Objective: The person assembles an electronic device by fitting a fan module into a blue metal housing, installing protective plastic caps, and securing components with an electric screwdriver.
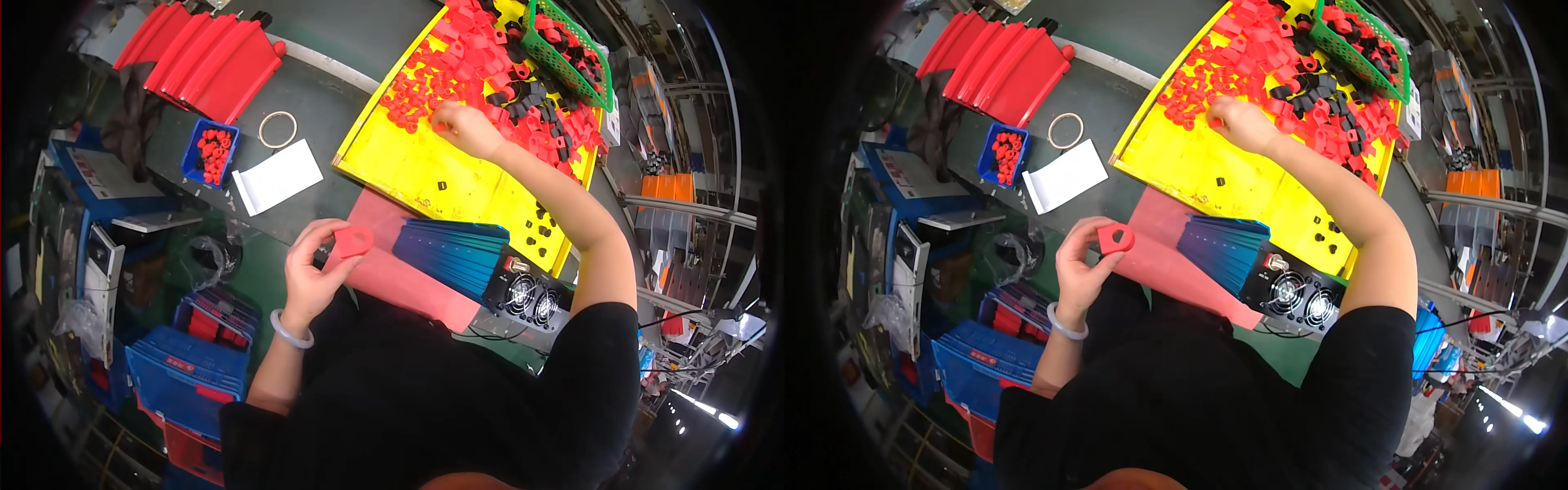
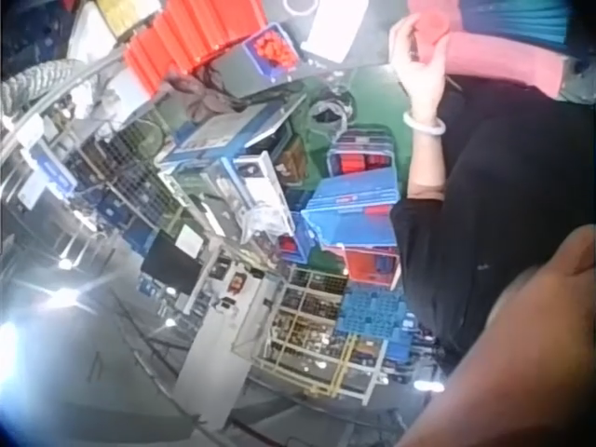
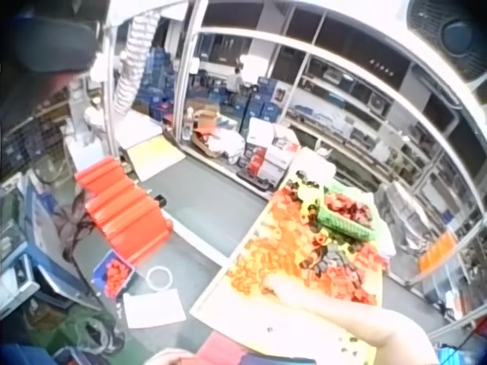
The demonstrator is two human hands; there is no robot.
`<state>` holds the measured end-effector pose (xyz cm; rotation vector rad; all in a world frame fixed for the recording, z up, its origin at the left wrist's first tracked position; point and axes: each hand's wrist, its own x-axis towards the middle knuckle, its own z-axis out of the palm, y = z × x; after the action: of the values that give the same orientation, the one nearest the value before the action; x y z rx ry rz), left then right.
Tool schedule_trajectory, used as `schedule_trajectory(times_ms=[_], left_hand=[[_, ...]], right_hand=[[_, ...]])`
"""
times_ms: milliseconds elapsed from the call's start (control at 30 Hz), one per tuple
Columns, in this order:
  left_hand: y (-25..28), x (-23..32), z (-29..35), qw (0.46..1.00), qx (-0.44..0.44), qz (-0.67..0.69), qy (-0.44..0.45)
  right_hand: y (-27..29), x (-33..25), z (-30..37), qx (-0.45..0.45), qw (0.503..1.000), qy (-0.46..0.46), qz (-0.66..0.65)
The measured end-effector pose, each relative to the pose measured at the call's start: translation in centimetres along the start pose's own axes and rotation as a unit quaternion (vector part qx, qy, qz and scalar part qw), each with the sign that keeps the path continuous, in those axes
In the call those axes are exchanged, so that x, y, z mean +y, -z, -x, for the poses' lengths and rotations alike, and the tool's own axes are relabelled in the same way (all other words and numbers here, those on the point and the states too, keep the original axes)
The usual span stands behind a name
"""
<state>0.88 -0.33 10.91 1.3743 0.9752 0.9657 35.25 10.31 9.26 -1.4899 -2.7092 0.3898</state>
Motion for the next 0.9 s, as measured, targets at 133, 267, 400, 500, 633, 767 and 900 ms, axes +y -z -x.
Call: schedule_trajectory(times_ms=[133, 267, 400, 500, 633, 767, 900], left_hand=[[-0.1, 0.4, 0.3, 0.999, 0.023, 0.019, -0.016], [-0.9, 1.7, -0.5, 0.998, 0.011, 0.039, -0.05], [-1.9, 3.6, -1.6, 0.995, -0.025, 0.01, -0.094], [-3.2, 4.5, -2.5, 0.989, -0.062, 0.02, -0.13], [-5.3, 7.0, -3.6, 0.979, -0.108, 0.045, -0.168], [-7.3, 8.3, -4.1, 0.965, -0.15, 0.07, -0.203], [-8.8, 8.7, -3.8, 0.959, -0.192, 0.076, -0.193]], right_hand=[[5.0, -3.1, 0.2, 0.03, 0.782, -0.232, -0.577], [10.6, -7.3, 3.1, 0.014, 0.584, -0.214, -0.783], [12.8, -9.6, 6.6, 0.054, 0.534, -0.226, -0.813], [13.2, -9.9, 9.3, 0.079, 0.517, -0.202, -0.828], [15.1, -13.3, 11.7, 0.189, 0.571, -0.274, -0.751], [15.7, -15.2, 13.6, 0.249, 0.566, -0.308, -0.723], [15.8, -16.4, 14.7, 0.27, 0.561, -0.337, -0.707]])
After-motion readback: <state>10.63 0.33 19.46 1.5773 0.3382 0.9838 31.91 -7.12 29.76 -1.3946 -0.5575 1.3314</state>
